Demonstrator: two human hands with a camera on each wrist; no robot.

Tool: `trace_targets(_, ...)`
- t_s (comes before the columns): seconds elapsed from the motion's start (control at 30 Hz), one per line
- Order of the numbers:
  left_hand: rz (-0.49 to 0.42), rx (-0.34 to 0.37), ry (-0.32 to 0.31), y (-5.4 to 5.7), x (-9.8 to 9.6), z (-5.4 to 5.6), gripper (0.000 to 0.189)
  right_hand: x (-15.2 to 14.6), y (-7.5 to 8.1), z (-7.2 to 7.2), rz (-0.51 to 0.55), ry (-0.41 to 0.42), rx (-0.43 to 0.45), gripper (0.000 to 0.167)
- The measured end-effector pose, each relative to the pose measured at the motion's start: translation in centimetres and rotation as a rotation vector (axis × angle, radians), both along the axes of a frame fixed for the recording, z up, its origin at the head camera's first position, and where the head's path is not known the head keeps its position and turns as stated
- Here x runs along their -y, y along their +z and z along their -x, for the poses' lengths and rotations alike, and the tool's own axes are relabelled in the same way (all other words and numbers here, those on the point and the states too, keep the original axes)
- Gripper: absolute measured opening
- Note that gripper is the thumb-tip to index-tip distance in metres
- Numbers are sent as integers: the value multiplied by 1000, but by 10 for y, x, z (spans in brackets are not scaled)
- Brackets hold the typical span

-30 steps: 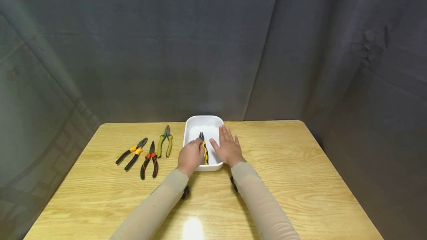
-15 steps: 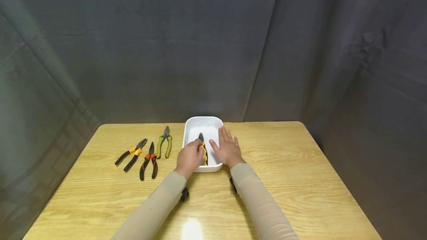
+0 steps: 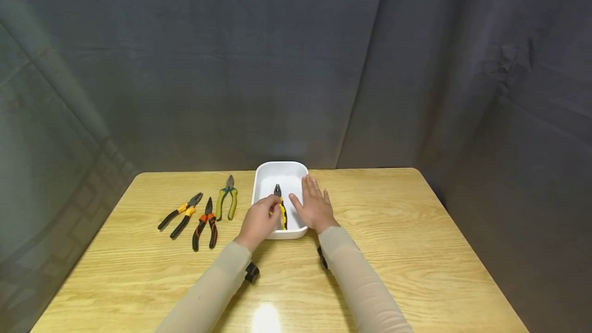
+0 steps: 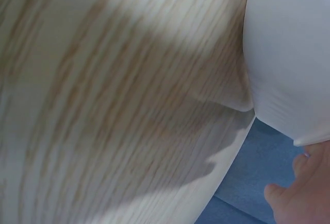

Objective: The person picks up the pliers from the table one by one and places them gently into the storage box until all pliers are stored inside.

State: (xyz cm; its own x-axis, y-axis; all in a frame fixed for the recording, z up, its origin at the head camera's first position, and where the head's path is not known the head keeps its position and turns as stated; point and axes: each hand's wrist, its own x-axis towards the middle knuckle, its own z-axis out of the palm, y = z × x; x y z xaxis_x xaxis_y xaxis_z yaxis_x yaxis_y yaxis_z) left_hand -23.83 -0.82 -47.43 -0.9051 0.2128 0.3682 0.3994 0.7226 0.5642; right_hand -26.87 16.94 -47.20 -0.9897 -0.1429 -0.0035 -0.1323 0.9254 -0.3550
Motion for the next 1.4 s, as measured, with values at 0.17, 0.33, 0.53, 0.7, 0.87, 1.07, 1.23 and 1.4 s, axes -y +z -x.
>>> trace_targets(0.17, -62, 12, -23, 3, 6, -3, 16, 1, 0, -1, 6, -5, 4, 79)
trace_targets(0.33, -99, -7, -5, 4, 12, -5, 15, 1, 0, -1, 11, -9, 4, 78)
trace_targets(0.53, -161, -2, 57, 8, 22, -8, 15, 1, 0, 0, 23, -12, -4, 78)
trace_targets(0.7, -184, 26, 104, 11, 32, -7, 16, 0, -1, 1, 28, -11, -8, 76)
trace_targets(0.87, -184, 42, 146, 13, 39, -5, 16, -1, -3, 2, 28, -7, -14, 76)
trace_targets(1.07, -186, 51, 165, 15, 42, -6, 17, -1, -2, 2, 34, -11, -11, 76)
trace_targets(1.23, -211, 83, 184, 16, 46, -7, 16, 1, -1, 1, 33, -10, 4, 76)
trace_targets(1.4, -228, 87, 193, 12, 51, -4, 16, 2, 1, -1, 36, -14, 15, 74)
